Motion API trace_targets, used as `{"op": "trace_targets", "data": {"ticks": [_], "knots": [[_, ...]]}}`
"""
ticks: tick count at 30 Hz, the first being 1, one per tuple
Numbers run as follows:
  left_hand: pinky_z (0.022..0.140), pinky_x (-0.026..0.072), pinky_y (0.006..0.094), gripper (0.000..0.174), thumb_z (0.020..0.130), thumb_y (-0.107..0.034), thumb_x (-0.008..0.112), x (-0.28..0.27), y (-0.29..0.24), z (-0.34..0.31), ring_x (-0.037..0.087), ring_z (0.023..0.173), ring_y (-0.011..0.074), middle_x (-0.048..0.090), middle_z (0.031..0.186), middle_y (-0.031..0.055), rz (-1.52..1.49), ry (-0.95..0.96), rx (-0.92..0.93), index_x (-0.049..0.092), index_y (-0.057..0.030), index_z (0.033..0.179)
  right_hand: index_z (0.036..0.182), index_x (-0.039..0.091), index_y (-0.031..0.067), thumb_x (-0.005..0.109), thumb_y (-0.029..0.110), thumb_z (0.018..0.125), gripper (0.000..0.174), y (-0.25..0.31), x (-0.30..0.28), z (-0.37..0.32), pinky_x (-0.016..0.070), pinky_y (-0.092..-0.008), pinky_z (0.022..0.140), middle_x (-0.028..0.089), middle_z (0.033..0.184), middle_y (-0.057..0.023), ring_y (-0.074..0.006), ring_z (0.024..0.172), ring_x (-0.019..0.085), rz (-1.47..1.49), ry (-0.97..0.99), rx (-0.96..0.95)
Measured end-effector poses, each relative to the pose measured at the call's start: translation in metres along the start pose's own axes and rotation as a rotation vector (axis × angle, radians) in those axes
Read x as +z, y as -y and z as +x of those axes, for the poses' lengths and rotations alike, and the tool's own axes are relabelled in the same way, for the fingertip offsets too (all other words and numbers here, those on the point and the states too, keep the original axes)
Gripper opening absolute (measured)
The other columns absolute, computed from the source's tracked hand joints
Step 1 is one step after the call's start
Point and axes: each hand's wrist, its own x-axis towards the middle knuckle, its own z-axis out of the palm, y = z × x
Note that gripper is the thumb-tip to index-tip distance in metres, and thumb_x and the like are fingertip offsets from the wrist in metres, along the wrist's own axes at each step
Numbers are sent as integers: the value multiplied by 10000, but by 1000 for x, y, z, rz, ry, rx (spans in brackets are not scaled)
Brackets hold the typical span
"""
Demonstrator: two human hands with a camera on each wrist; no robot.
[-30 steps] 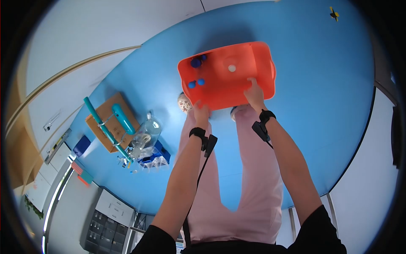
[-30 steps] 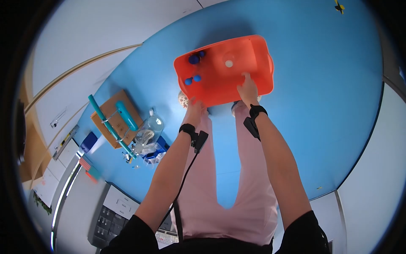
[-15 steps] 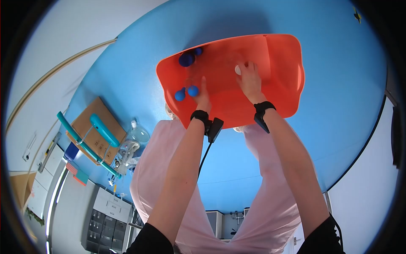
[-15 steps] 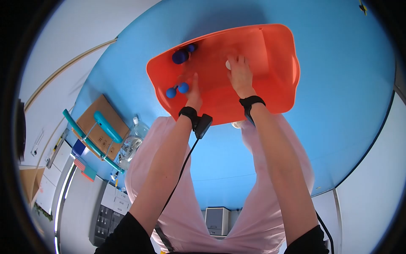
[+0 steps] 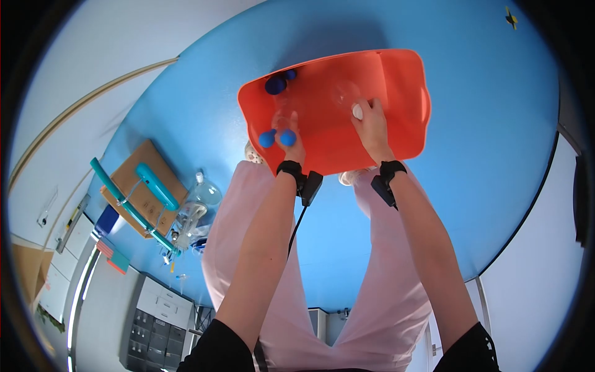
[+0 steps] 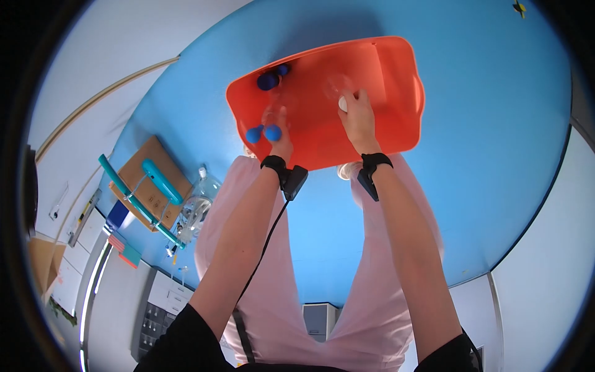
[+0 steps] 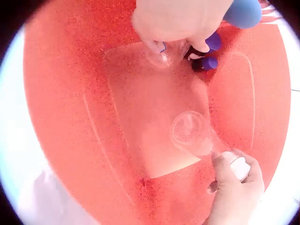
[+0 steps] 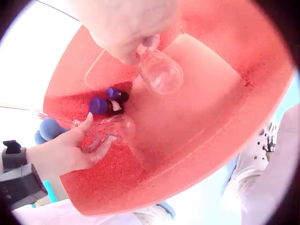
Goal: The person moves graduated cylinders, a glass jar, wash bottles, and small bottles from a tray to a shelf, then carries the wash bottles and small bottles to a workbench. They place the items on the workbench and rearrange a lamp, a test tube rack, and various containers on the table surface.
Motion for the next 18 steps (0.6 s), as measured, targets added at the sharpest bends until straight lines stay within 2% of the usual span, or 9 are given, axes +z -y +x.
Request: {"op": "trace_targets", "data": {"ticks": [2, 4, 6, 8, 9, 10, 13, 16, 18], "knots": [[847, 358, 299, 442, 825, -320, 539, 0, -16, -16, 401, 1039, 175, 396, 1145, 26, 148, 83, 78, 367, -151, 1195, 979, 494, 78, 587, -8, 673, 331, 13, -21, -16, 437, -385, 679, 436, 908, -156, -339, 819, 487, 3, -51, 13], [740, 367, 263, 268, 763, -143, 630, 6, -48, -53, 439, 821, 105, 486, 886, 14, 24, 11, 302, 497, -44, 973, 964, 495, 77, 572, -7, 683, 303, 32, -47, -35, 432, -393, 667, 435, 896, -161, -347, 798, 490, 15, -115, 78], [834, 337, 312, 430, 864, -306, 458, -14, -72, -90, 400, 999, 191, 425, 1082, 76, 200, 196, -82, 357, -130, 1243, 968, 512, 83, 587, 37, 695, 287, 49, -73, -61, 433, -391, 661, 444, 879, -165, -351, 787, 494, 55, -196, 69], [715, 378, 253, 256, 785, -197, 612, -34, -47, -113, 423, 771, 124, 458, 872, 22, 255, 68, 69, 478, -33, 930, 970, 520, 87, 604, 62, 692, 291, 70, -108, -84, 439, -391, 661, 451, 871, -162, -353, 784, 499, 52, -227, 96], [715, 378, 253, 256, 785, -197, 612, -42, -140, -172, 423, 771, 124, 458, 872, 22, 233, 65, 107, 478, -33, 930, 955, 515, 82, 600, 56, 687, 283, 83, -127, -99, 442, -396, 659, 448, 870, -158, -351, 788, 501, 36, -238, 114], [794, 385, 342, 371, 853, -238, 489, -30, -244, -210, 484, 938, 176, 490, 1067, 108, 1098, 398, -207, 416, -62, 1171, 950, 516, 81, 613, 69, 683, 284, 95, -148, -115, 445, -397, 660, 452, 868, -152, -351, 782, 505, 67, -269, 93], [793, 395, 335, 374, 829, -209, 526, -103, -196, -251, 494, 933, 174, 501, 1056, 104, 822, 331, 4, 427, -42, 1149, 950, 518, 84, 646, 86, 658, 318, 133, -213, -153, 446, -399, 664, 457, 866, -141, -344, 774, 511, 112, -318, -21], [792, 409, 326, 383, 794, -164, 582, -117, -194, -267, 510, 926, 172, 518, 1040, 99, 422, 269, 217, 442, -11, 1117, 912, 535, 83, 664, 74, 616, 323, 162, -271, -195, 432, -382, 644, 463, 836, -131, -317, 748, 500, 170, -265, -99], [818, 392, 284, 368, 748, -110, 632, -111, -280, -349, 499, 975, 190, 521, 1041, 109, 24, 118, 433, 482, 4, 1064, 878, 546, 77, 671, 69, 606, 299, 186, -315, -212, 423, -370, 617, 470, 810, -126, -301, 721, 493, 176, -257, -287]]}}
